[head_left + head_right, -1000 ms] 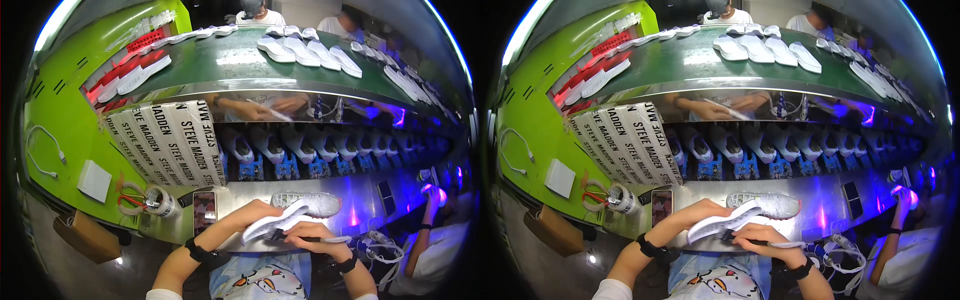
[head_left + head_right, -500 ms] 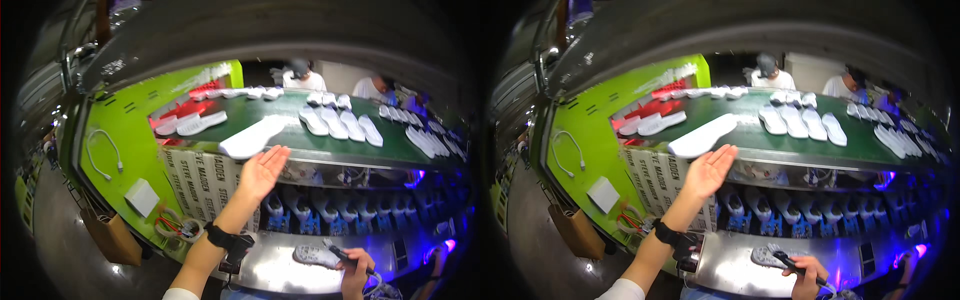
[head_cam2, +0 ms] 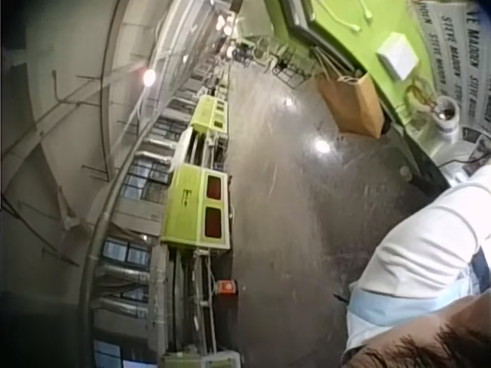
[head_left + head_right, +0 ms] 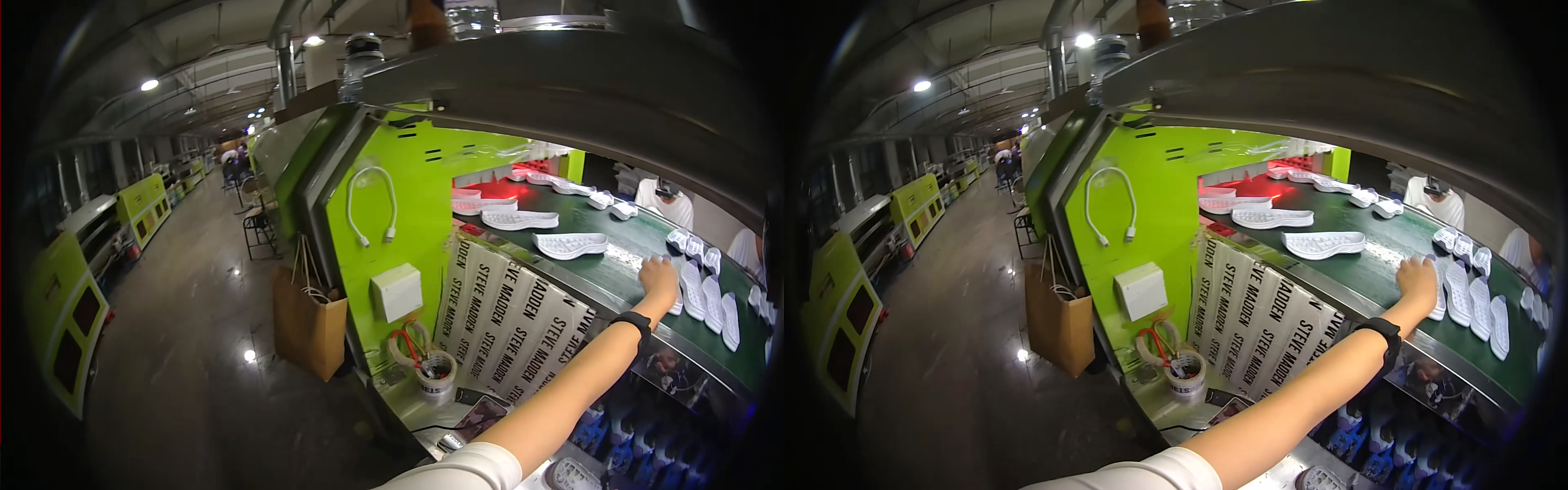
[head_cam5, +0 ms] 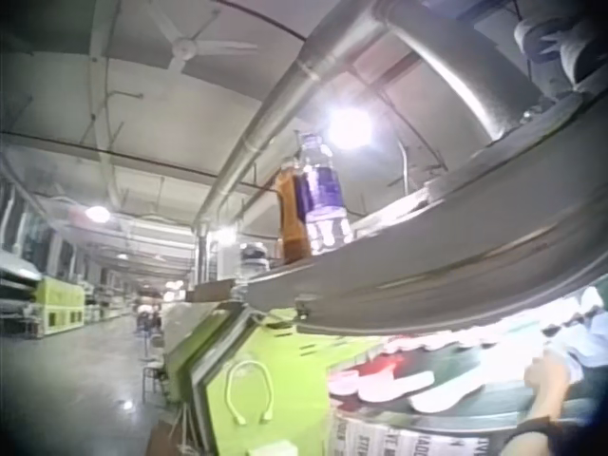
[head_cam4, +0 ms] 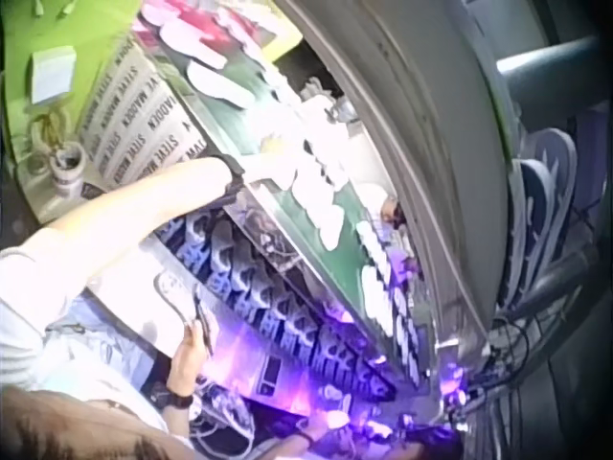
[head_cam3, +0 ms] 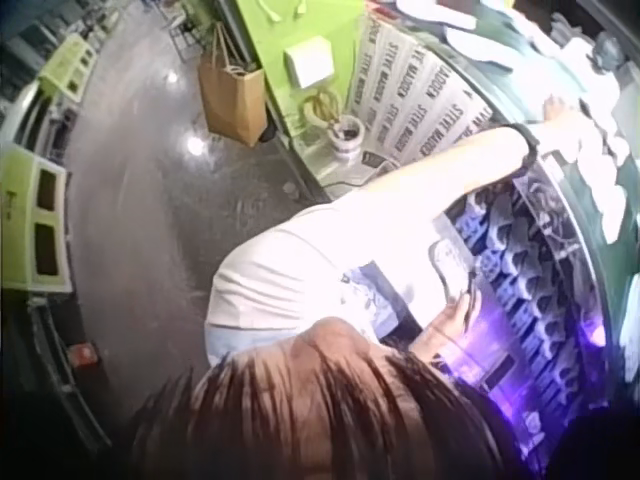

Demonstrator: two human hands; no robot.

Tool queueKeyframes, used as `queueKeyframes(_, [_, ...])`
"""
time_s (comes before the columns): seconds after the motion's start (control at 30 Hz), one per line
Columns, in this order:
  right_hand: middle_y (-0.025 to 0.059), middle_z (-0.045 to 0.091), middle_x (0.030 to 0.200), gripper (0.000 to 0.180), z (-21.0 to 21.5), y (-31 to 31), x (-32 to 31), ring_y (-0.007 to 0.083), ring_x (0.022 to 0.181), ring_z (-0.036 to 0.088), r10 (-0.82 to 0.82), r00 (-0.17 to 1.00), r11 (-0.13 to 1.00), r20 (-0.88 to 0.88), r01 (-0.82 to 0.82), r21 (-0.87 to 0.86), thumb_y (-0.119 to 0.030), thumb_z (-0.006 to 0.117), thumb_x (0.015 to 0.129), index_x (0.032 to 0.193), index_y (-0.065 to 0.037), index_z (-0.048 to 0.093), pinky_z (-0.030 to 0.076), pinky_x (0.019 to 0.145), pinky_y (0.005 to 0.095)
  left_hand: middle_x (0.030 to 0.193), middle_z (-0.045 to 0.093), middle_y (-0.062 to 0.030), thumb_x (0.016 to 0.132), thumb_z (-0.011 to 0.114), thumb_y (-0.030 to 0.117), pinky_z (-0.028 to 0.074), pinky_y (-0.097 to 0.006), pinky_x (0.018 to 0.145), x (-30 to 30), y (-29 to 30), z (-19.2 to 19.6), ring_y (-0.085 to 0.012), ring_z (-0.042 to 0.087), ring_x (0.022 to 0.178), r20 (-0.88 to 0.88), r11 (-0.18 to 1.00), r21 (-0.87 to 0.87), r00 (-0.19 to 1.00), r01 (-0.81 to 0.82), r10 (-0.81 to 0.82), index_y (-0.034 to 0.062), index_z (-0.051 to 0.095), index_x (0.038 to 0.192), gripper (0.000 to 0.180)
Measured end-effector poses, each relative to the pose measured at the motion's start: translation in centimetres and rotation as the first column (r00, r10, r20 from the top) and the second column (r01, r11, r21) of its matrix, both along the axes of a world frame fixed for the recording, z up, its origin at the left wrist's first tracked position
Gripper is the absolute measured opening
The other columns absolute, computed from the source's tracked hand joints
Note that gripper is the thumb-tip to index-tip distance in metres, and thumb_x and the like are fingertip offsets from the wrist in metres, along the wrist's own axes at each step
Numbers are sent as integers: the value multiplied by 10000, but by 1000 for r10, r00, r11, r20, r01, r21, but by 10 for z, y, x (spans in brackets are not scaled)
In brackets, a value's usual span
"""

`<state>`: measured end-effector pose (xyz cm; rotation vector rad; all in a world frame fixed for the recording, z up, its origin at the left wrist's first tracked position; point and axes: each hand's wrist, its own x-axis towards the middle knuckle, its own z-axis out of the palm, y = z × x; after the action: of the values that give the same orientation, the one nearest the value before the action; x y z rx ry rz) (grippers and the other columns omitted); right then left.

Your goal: The person repeatedly picks up white shoe insoles from a green conveyor belt and scrubs them with a brush. The person holds the insole in one hand and uses the brush in the other to clean the textured surface, then places the insole back on the belt. The process is repeated continuously for multiple insoles.

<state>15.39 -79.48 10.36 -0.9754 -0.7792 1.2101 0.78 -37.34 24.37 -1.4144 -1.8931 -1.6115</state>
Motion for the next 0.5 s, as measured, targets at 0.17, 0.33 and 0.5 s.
queueKeyframes(0.17, [111, 604, 1051, 323, 6, -7, -43, 150, 868, 568, 98, 990, 992, -101, -105, -71, -11, 562, 886, 1204, 36, 525, 477, 740, 253, 947, 629, -268, 761, 640, 27, 520, -461, 757, -101, -57, 18, -402, 642, 860, 320, 799, -225, 817, 558, -480, -25, 558, 1084, 337])
queueKeyframes(0.33, [101, 614, 1011, 307, -7, -40, -82, 130, 813, 564, 221, 962, 974, -158, -227, -22, -11, 561, 887, 1190, 29, 541, 476, 714, 242, 1015, 606, -323, 817, 627, 384, 501, -453, 822, -184, -124, 19, -424, 625, 919, 169, 794, -354, 869, 494, -465, -56, 622, 1053, 500])
queueKeyframes(0.5, [63, 623, 913, 279, 3, -76, -144, 93, 693, 531, 71, 979, 995, -193, -84, -58, -15, 565, 883, 1161, 11, 572, 455, 647, 210, 1088, 615, -238, 750, 692, 412, 462, -482, 887, -167, -171, -4, -384, 584, 1049, 35, 833, -410, 919, 370, -392, -8, 650, 1010, 496])
